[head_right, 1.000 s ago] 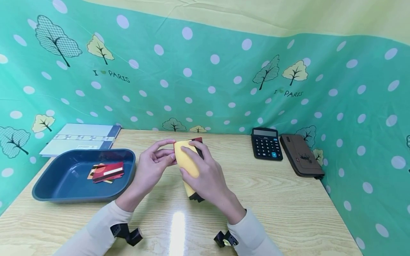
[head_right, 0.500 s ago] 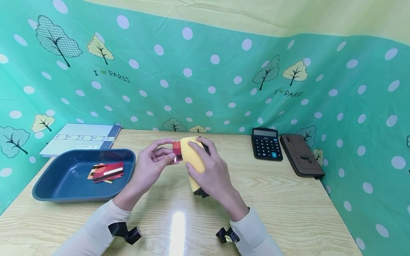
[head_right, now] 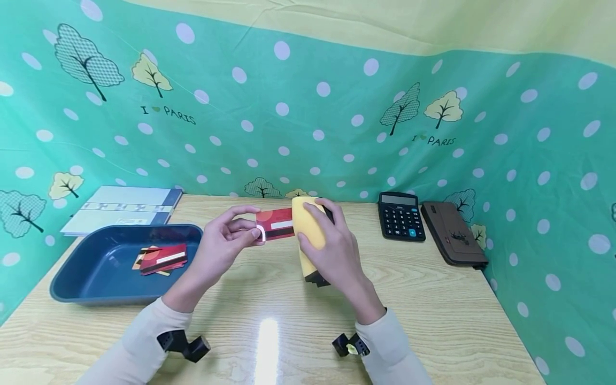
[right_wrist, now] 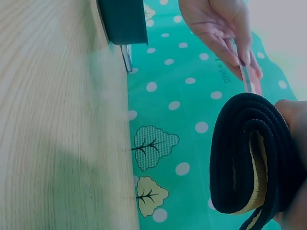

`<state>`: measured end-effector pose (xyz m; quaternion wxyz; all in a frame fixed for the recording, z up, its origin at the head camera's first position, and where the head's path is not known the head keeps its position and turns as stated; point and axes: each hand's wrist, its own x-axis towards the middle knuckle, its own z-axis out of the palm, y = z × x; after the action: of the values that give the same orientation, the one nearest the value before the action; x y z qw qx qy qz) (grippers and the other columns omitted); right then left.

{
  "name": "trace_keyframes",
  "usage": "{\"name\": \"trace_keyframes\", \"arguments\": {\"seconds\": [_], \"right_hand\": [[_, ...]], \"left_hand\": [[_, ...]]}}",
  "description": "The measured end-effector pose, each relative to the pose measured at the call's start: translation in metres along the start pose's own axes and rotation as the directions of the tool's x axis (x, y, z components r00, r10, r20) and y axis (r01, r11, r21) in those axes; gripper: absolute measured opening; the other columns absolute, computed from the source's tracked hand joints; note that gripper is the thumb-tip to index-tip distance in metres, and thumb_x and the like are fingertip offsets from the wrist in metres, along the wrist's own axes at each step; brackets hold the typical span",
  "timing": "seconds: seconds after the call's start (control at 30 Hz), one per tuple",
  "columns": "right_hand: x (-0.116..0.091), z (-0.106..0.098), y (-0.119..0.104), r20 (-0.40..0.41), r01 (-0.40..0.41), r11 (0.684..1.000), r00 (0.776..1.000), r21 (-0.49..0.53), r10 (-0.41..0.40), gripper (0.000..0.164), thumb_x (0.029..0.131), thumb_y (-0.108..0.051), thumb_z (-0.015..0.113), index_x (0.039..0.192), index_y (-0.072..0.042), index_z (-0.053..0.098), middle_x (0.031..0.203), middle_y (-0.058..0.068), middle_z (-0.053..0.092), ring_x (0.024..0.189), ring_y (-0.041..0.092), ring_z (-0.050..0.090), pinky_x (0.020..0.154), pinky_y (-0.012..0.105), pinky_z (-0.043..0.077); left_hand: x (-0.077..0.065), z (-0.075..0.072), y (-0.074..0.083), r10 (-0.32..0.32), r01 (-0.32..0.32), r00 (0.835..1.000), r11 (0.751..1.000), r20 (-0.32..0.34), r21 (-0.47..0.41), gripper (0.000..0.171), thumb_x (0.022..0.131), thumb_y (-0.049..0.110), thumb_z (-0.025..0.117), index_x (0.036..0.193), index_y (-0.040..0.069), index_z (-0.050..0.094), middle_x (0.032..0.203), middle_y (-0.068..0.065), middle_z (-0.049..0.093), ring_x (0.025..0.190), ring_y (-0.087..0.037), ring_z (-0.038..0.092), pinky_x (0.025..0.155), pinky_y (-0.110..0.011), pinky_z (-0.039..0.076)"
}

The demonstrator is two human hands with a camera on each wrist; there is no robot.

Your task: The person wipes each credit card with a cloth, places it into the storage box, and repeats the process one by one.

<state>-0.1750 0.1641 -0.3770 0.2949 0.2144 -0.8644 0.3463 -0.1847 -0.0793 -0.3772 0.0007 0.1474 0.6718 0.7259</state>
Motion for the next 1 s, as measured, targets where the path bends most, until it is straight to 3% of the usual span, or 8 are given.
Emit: {"name": "trace_keyframes", "arguments": {"seconds": [0.2,0.37,0.53,0.73,1.0], "right_hand": [[0.001,-0.003,0.007,-0.004,-0.024,0.999,1.000,-0.021,0.024,0.057,0.086,-0.015,0.082,0.139,-0.014,0.064,0.146,0.011,0.053,0.122,0.031,0.061,0.081,0.045,0.059],[0.002,-0.005,0.011,-0.019,-0.029,0.999,0.999,-0.021,0.028,0.057,0.085,-0.014,0.082,0.139,-0.013,0.065,0.146,0.012,0.054,0.126,0.032,0.059,0.088,0.048,0.059],[0.004,-0.004,0.013,-0.020,-0.036,0.999,0.999,-0.008,0.035,0.057,0.085,-0.013,0.082,0.139,-0.013,0.064,0.147,0.012,0.053,0.130,0.031,0.057,0.095,0.051,0.057],[0.005,-0.006,0.013,-0.031,-0.048,0.999,0.998,-0.004,0.048,0.057,0.085,-0.014,0.083,0.139,-0.014,0.065,0.147,0.011,0.054,0.128,0.031,0.059,0.091,0.048,0.057],[0.006,-0.009,0.012,-0.026,-0.058,0.998,0.998,0.000,0.058,0.056,0.085,-0.014,0.082,0.139,-0.014,0.065,0.147,0.011,0.053,0.125,0.032,0.059,0.088,0.046,0.056]], "left_hand": [[0.003,-0.007,0.000,-0.040,0.039,0.999,0.999,0.010,0.024,0.041,0.098,0.001,0.067,0.138,0.010,0.060,0.110,-0.024,0.072,0.091,-0.019,0.079,0.087,-0.034,0.066],[0.005,-0.011,0.004,-0.028,0.028,1.000,0.999,0.000,0.026,0.044,0.098,0.000,0.066,0.140,0.006,0.058,0.110,-0.023,0.073,0.089,-0.014,0.078,0.086,-0.033,0.066],[0.002,-0.022,0.009,-0.021,0.022,1.000,0.998,-0.019,0.052,0.043,0.098,0.001,0.066,0.141,0.008,0.058,0.106,-0.014,0.074,0.089,-0.013,0.078,0.087,-0.033,0.066],[-0.008,-0.057,0.018,-0.020,0.032,0.997,0.983,-0.068,0.179,0.044,0.101,0.008,0.065,0.144,0.008,0.056,0.102,0.000,0.075,0.092,-0.009,0.077,0.087,-0.025,0.064],[-0.031,-0.112,0.027,-0.044,0.090,0.991,0.922,-0.130,0.376,0.047,0.104,0.025,0.064,0.148,0.013,0.053,0.107,0.010,0.075,0.096,-0.004,0.077,0.085,-0.017,0.062]]}}
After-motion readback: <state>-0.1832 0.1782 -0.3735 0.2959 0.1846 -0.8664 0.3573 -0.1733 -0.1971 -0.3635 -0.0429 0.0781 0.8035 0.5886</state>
